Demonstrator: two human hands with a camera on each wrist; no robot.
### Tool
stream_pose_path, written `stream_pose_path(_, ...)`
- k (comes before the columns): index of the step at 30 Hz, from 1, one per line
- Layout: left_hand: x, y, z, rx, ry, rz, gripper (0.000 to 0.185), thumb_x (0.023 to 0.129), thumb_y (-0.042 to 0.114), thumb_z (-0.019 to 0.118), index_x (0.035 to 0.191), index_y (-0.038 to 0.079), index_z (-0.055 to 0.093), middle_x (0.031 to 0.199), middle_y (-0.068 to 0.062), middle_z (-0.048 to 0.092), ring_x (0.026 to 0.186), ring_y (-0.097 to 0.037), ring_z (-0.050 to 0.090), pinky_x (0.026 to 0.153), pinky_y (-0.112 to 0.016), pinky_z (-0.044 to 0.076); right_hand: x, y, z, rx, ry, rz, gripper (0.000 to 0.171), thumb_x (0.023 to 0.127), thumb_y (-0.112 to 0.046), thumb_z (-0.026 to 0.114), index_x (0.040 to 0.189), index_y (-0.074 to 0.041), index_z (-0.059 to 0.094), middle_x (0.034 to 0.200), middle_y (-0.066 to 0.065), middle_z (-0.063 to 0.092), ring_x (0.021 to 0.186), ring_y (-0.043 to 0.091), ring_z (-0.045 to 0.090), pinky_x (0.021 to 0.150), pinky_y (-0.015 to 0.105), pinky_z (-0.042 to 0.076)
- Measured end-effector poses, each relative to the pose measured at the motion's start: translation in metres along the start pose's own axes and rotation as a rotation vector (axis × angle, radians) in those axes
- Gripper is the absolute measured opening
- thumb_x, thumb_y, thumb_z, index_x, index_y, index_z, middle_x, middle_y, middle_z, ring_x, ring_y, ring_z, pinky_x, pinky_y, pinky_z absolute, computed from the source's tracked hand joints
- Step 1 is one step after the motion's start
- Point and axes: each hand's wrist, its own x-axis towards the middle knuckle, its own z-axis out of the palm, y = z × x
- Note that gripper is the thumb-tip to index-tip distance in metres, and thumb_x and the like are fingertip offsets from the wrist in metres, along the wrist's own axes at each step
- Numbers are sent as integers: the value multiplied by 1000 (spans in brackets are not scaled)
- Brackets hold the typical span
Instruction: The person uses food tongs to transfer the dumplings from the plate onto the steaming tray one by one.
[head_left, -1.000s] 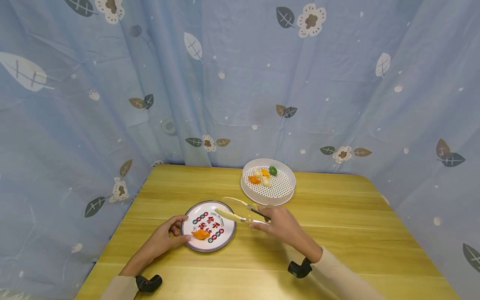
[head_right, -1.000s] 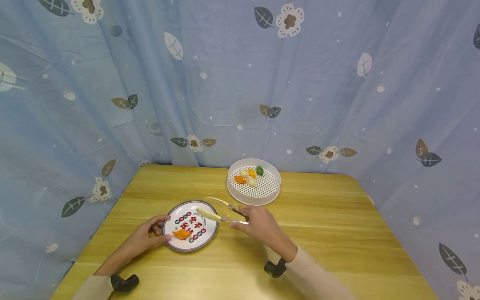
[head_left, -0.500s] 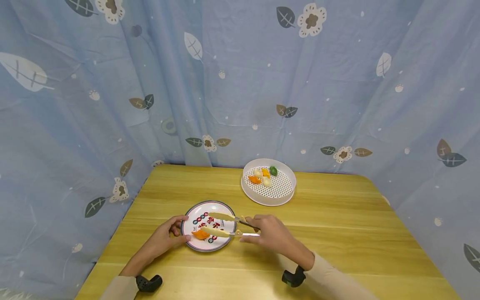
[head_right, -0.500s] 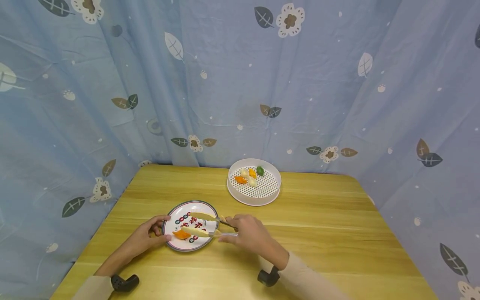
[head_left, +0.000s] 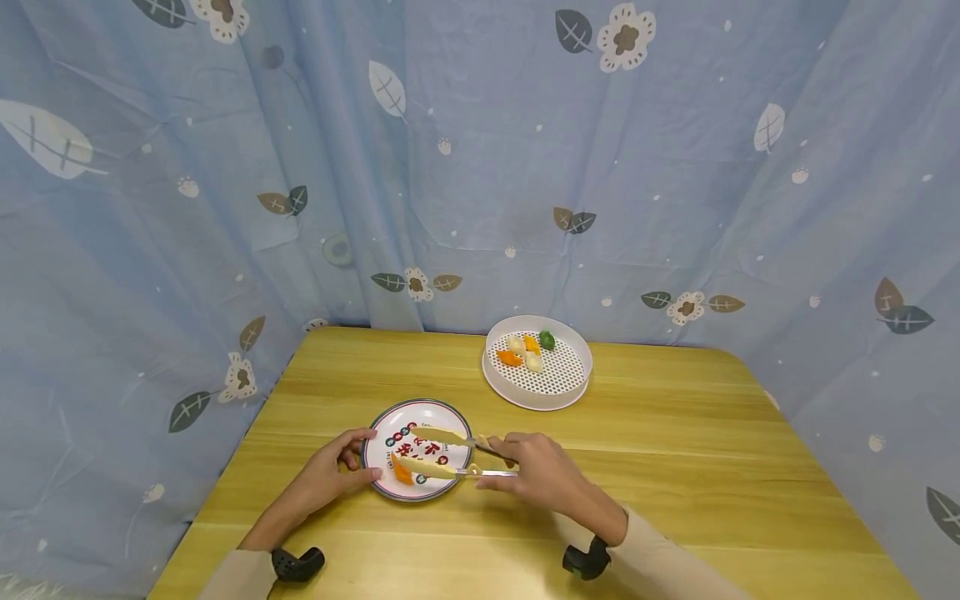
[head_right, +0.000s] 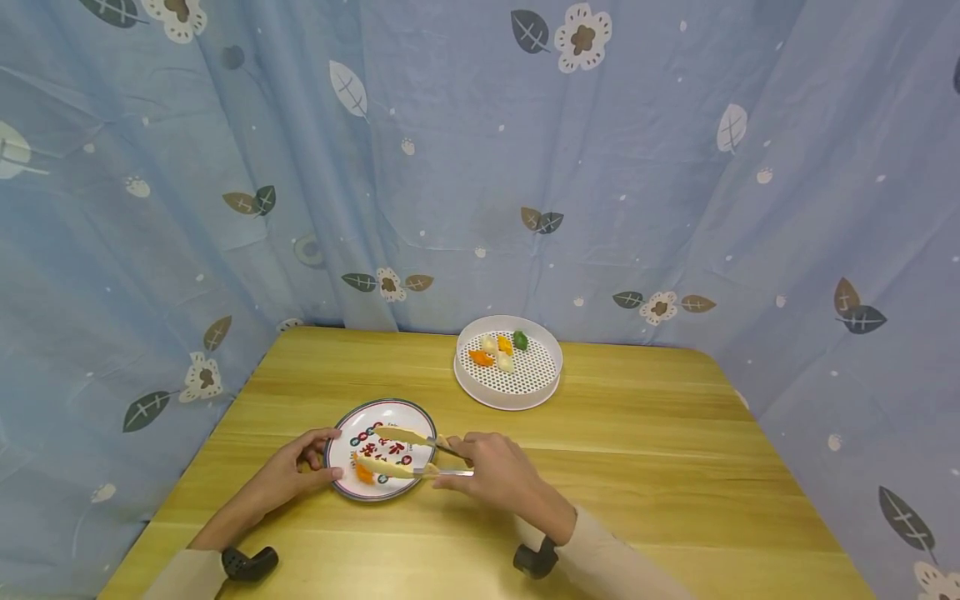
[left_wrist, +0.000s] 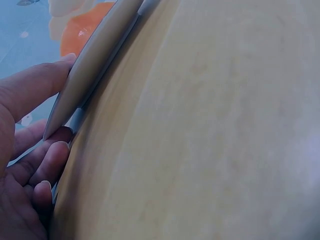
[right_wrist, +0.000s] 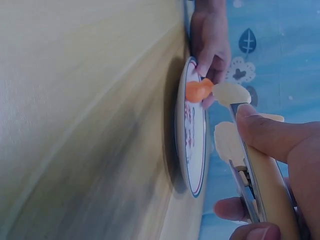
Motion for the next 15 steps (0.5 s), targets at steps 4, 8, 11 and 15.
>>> stream_pose_path(4, 0, 0, -1, -16, -10, 12, 63, 85, 26, 87, 139, 10, 59, 108, -11, 54, 90, -23, 50, 75, -27, 42, -3, -3, 1, 8, -5, -15, 67, 85, -61, 77, 131, -12, 73, 73, -5, 59, 61, 1, 42, 54, 21, 37)
stream_pose_path(8, 0, 0, -1, -26, -16, 14, 63, 85, 25, 87, 138, 10, 59, 108, -11, 54, 89, -24, 50, 75, -27, 42, -5, -5, 7, 21, -15, -32, 65, 86, -58, 77, 132, -12, 72, 76, -5, 62, 63, 1, 44, 56, 21, 39)
stream_pose_path(11, 0, -1, -1, -28, -21, 16, 63, 85, 25, 87, 139, 9, 58, 108, -12, 53, 89, -24, 50, 74, -28, 42, -6, -5, 12, 19, -20, -43, 63, 87, -57, 76, 130, -12, 73, 83, -5, 67, 65, 1, 46, 58, 21, 42)
stream_pose_path(15, 0, -2, -1, -29, -23, 18, 64, 85, 25, 87, 140, 9, 58, 108, -12, 53, 89, -24, 49, 74, -28, 42, -7, -5, 17, -7, -11, -77, 60, 88, -60, 73, 125, -13, 75, 93, -3, 73, 68, 0, 51, 62, 21, 46)
